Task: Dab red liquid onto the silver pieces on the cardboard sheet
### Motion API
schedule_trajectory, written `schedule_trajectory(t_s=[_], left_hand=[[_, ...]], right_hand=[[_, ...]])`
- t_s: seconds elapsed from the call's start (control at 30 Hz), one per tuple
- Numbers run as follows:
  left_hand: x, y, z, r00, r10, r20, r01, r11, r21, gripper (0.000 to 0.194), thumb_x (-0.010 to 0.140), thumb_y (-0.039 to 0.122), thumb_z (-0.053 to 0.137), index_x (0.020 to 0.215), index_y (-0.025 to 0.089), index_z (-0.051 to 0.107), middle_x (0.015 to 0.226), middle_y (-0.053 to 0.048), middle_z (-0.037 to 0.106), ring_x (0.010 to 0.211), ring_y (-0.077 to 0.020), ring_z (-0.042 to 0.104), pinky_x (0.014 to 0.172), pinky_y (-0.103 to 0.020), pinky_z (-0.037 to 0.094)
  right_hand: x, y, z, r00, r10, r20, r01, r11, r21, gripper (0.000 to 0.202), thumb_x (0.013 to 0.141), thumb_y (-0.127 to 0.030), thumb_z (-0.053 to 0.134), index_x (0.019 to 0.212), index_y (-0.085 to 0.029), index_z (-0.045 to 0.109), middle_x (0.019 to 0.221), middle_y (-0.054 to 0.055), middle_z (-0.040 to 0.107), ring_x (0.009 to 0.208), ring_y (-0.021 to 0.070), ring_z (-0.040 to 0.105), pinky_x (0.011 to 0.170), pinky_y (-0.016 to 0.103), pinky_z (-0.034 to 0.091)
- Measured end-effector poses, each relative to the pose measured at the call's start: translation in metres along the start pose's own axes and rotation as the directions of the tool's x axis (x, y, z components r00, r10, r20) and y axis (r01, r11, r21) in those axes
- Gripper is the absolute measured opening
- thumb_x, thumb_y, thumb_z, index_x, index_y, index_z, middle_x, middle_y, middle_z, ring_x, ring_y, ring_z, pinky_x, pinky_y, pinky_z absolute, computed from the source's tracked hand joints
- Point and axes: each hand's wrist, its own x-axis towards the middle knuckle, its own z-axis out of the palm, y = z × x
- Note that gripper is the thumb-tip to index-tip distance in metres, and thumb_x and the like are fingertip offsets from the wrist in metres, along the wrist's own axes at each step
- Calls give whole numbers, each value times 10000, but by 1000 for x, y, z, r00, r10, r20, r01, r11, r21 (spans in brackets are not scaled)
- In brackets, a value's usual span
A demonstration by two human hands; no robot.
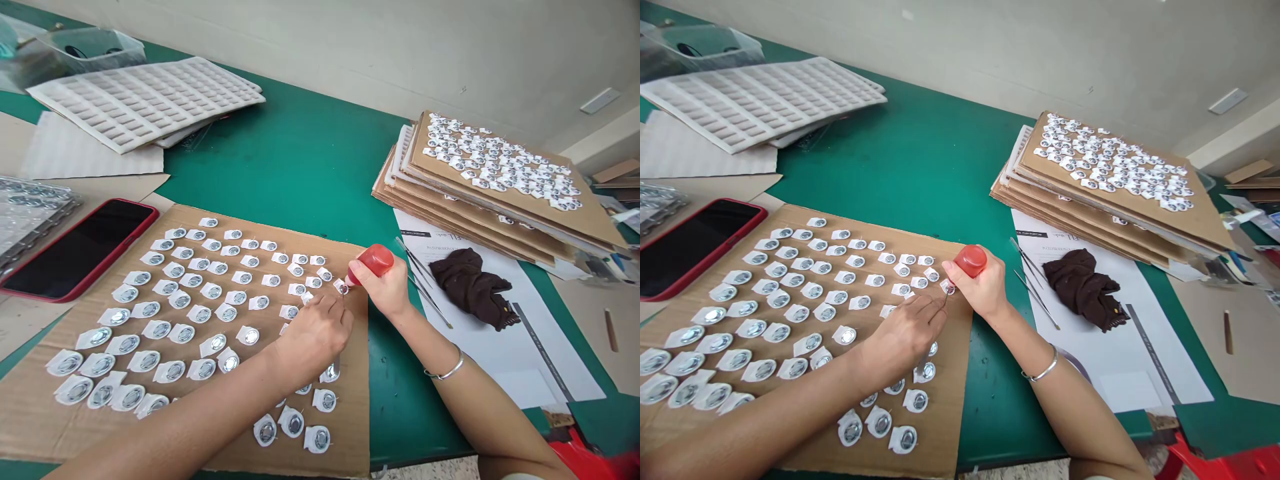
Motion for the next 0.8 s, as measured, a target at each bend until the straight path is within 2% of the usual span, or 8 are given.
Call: schedule_trajectory(t_s=[0.37,0.8], left_hand=[[1,1,-3,1000,0,17,0,1000,-4,204,727,-51,436,725,125,539,716,-91,607,670,-229,583,556,-346,497],[2,1,-3,1000,5,9,-5,1000,-8,222,724,-66,411,719,129,515,709,-89,583,666,-229,578,548,-339,487]], right_hand=[[0,-2,0,998,-60,10,60,998,-12,273,790,-442,625,625,-228,590,645,24,657,653,186,616,702,343,511],[0,-3,0,994,-109,11,110,992,-63,263,817,-416,599,637,-224,606,676,35,672,682,193,616,719,359,504]])
